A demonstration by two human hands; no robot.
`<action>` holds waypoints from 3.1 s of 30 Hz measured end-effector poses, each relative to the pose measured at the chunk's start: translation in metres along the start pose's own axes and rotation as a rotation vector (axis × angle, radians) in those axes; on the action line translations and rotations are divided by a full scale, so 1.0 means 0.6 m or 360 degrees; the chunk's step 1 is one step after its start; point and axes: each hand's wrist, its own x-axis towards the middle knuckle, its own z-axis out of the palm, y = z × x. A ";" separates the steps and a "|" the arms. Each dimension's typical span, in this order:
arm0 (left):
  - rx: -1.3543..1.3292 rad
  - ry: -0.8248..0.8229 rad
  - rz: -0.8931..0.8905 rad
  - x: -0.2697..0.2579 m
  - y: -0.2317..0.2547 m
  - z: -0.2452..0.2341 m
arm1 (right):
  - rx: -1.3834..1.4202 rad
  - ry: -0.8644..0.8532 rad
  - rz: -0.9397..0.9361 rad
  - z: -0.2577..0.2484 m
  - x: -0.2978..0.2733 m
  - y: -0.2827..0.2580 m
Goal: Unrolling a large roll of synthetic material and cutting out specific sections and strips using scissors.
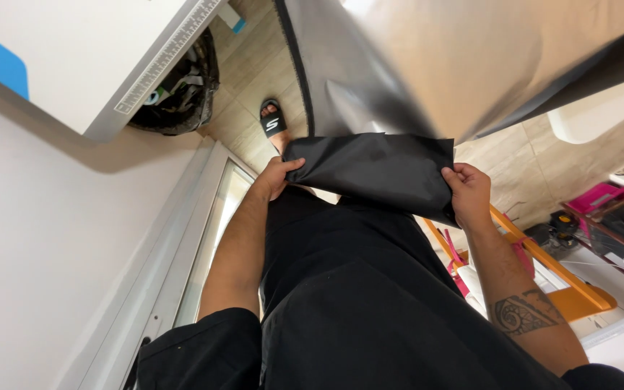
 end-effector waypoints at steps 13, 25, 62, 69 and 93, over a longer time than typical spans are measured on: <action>-0.0092 -0.0088 0.0217 -0.082 0.043 0.008 | 0.0005 -0.0042 0.0048 -0.020 0.022 0.014; 0.0588 0.0253 0.0541 -0.215 0.055 0.018 | 0.0023 -0.0092 -0.0008 -0.011 0.043 0.049; 0.0499 0.0474 0.0975 -0.229 0.050 0.065 | 0.0433 -0.0160 0.0220 0.017 -0.091 -0.006; 0.0704 0.0601 0.0946 -0.187 0.033 0.017 | 0.0543 0.0120 0.0293 0.033 -0.098 0.007; 0.0246 0.0698 0.0053 -0.088 0.036 0.027 | 0.0482 0.0164 0.0295 0.029 -0.117 0.044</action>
